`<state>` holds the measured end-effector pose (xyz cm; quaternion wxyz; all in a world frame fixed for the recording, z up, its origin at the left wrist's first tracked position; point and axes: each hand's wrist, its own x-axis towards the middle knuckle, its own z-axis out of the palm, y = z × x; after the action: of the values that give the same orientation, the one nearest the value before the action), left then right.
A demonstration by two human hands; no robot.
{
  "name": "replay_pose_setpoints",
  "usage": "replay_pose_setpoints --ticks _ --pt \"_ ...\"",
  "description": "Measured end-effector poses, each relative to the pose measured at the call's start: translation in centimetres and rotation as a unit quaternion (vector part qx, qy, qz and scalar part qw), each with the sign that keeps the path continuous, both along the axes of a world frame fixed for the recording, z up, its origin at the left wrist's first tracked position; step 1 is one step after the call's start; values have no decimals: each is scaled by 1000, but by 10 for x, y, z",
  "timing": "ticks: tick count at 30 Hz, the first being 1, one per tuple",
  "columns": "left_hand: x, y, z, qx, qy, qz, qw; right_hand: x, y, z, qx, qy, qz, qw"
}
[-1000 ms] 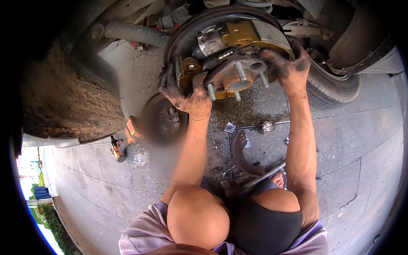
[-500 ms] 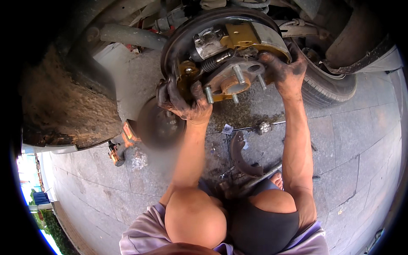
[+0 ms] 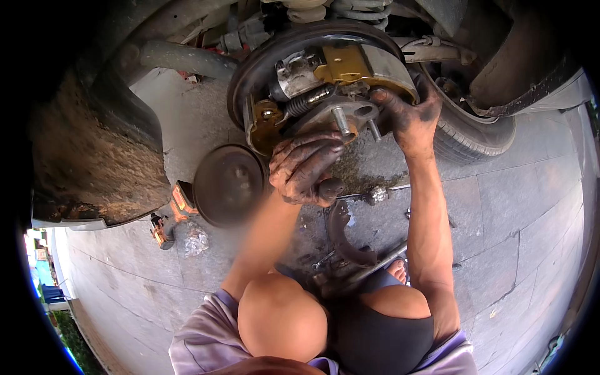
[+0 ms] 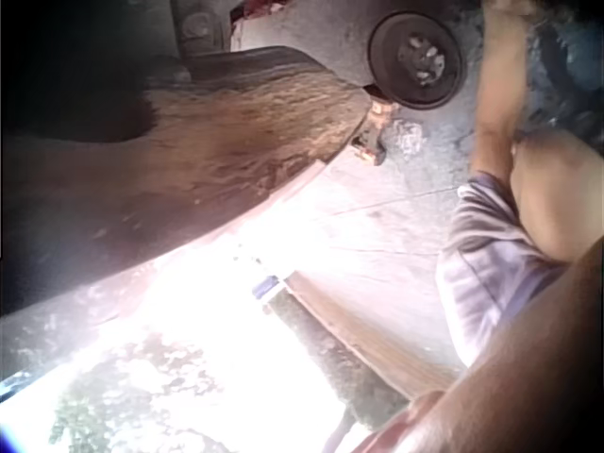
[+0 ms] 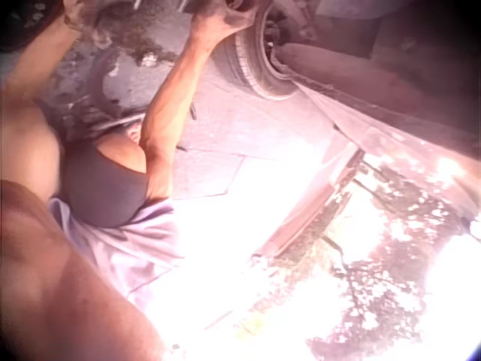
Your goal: The person installs brake shoes and springs onto a wheel hub assembly using pliers and by hand.
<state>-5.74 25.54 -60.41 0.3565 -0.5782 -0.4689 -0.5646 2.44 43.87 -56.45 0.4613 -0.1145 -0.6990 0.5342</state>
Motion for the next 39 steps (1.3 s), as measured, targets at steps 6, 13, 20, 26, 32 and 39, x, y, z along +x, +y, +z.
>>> replay_pose_setpoints --ticks 6,13,20,26,32,39 --pt "-8 -3 6 4 -2 -44 999 -2 -1 1 -22 14 5 1000" --pt "-5 -13 21 -40 -7 -69 997 -1 8 -3 -64 15 41 997" --pt "1 -19 47 -122 -13 -72 990 -2 17 -22 -99 -4 14 995" --pt "-6 -19 57 -134 28 -64 989 -10 8 -30 -96 20 -4 995" --pt "-7 5 36 -25 18 -88 996 -17 -4 -34 -60 69 -53 994" --pt "8 -22 43 -56 14 95 994 -16 -18 -29 -47 35 -128 990"
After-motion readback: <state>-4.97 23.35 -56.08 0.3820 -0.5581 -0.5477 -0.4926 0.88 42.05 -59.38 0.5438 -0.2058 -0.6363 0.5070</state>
